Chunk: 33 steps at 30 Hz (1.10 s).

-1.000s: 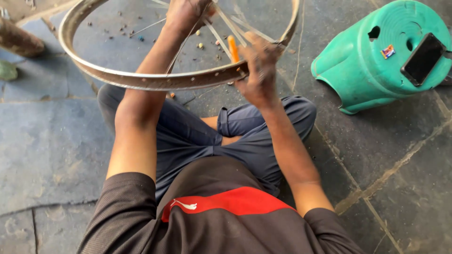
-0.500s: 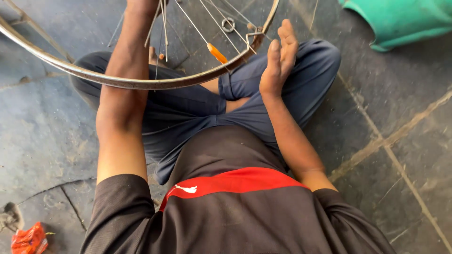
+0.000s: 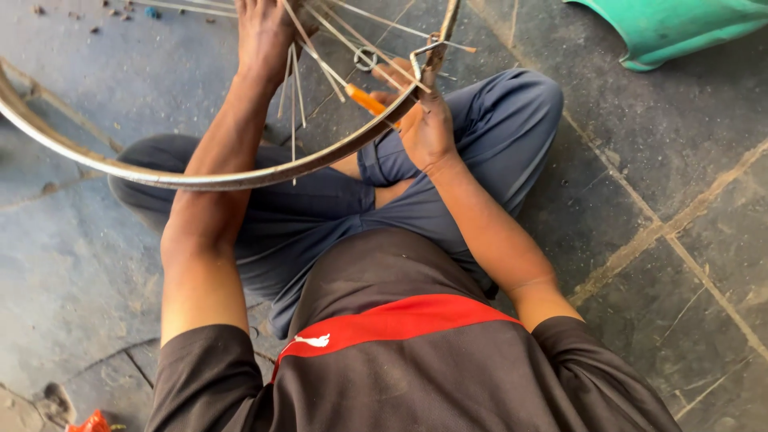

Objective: The person sits on the floor and uses their hands to insert and tighten small components onto the spokes of a bicycle wheel.

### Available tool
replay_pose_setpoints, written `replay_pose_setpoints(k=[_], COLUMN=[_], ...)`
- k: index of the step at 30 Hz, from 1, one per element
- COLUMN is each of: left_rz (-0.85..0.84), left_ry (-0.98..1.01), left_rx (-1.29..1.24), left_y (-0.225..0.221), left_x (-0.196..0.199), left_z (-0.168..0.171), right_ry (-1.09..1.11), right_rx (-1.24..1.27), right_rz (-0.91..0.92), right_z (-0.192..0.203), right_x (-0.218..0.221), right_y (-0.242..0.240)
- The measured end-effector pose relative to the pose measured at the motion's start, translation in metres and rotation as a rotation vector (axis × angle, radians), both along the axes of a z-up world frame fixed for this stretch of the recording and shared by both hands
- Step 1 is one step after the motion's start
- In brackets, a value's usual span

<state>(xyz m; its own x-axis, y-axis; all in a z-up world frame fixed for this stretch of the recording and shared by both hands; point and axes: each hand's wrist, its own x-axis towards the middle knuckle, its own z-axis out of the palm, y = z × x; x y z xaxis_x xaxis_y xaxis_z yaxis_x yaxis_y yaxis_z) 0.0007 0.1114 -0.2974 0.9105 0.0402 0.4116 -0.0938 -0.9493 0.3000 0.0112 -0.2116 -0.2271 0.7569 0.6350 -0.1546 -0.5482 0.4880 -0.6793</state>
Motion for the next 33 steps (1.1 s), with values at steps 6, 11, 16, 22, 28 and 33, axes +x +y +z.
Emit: replay_pose_setpoints(k=[6,11,16,22,28,33], left_rz=[0.103,0.368,0.507,0.507,0.576,0.654], left_ry=[-0.121,-0.517,-0.477,-0.341,-0.387,-0.204], left_rx=[0.019,-1.63,-0.614,-1.169,-0.772,-1.654], left_y=[0.001,0.017,0.025,0.035,0.021,0.018], left_x=[0.005,0.043,0.028,0.012,0.017,0.012], left_z=[-0.021,-0.065,-0.059,-0.083,-0.108,-0.093], right_ry=[0.071,-0.017,-0.154,-0.104,-1.323,-1.467], right_rx=[0.042,-0.194,-0.381,-0.59,-1.301,-1.448], right_rz=[0.032,0.023,0.133,-0.239,-0.072,0.144], right_z=[-0.007,-0.01,-0.014,-0.095,-0.108,-0.097], right_x=[0.008,0.038,0.062,0.088,0.056,0.039], right_y=[0.0,0.025,0.06,0.046,0.081,0.086])
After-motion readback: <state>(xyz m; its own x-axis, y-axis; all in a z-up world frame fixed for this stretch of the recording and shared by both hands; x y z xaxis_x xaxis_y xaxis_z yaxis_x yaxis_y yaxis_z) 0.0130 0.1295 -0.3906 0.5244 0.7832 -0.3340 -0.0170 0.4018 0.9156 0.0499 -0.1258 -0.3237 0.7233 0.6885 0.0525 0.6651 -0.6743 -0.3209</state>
